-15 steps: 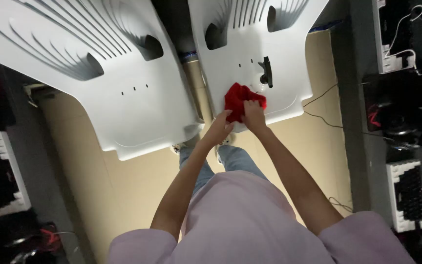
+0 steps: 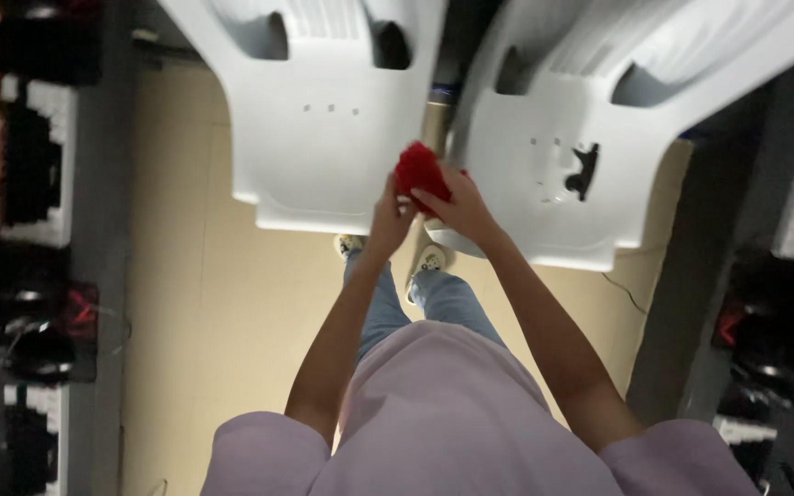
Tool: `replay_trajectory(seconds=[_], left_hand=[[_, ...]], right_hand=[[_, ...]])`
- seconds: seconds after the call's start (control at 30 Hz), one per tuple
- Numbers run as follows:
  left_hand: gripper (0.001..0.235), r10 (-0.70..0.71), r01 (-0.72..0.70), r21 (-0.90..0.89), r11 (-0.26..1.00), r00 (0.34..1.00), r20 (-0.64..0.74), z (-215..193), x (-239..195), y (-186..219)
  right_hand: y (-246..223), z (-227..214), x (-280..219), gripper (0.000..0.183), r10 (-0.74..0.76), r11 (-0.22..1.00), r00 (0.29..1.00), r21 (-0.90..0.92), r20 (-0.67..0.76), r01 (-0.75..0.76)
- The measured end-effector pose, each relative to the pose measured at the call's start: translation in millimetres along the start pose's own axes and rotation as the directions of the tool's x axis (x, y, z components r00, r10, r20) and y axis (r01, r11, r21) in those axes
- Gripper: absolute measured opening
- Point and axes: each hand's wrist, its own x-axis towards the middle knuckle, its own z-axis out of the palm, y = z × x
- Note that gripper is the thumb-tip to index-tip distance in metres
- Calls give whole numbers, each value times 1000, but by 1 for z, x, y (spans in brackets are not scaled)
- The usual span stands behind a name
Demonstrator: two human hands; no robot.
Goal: The person wipes the seat and backrest of a white plastic chair using a red cloth. They repeatedly lift and reposition the chair to access different areas, then continue wiping the surface thoroughly.
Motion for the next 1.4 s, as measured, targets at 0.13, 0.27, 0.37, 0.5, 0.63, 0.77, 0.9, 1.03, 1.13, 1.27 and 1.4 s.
replay_trajectory(seconds=[0.13, 0.27, 0.37, 0.5, 0.63, 0.77, 0.9, 1.03, 1.13, 1.27, 1.4], left_hand=[[54, 93, -113, -143, 983, 986, -142, -78, 9, 90], [48, 156, -187, -114, 976, 959, -237, -148, 25, 83], [47, 192, -177, 96, 980, 964, -183, -199, 33, 52], [48, 119, -41, 393, 919, 977, -175, -250, 47, -26], [54, 110, 7, 471, 882, 969, -221, -284, 59, -50], [67, 128, -13, 555, 832, 977, -169, -294, 76, -90], [75, 160, -51, 575, 816, 977, -140, -293, 74, -99], [74, 183, -80, 463, 883, 966, -182, -295, 70, -106], [76, 168, -79, 402, 912, 967, -191, -297, 69, -115], [77, 210, -94, 409, 908, 945, -250, -289, 59, -135], [74, 236, -105, 430, 897, 936, -262, -292, 58, -131]], right_hand=[[-44, 22, 38, 61, -194, 972, 980, 126, -36, 197], [-60, 51, 80, 62, -260, 964, 964, -74, -52, 255], [-58, 85, 104, 72, -295, 910, 953, -325, -76, 256], [-61, 134, 133, 81, -138, 916, 990, -382, -4, 126], [-15, 195, 176, 79, -141, 730, 986, -663, 90, 165], [25, 225, 222, 64, -203, 527, 882, -712, 425, 464], [14, 197, 302, 67, -83, 285, 719, -675, 690, 681], [7, 248, 333, 59, -360, 555, 897, -714, 257, 427], [1, 297, 311, 54, -332, 643, 942, -719, 49, 264], [-3, 297, 246, 48, -216, 583, 853, -638, 475, 503], [16, 270, 244, 33, -233, 420, 713, -593, 662, 687]])
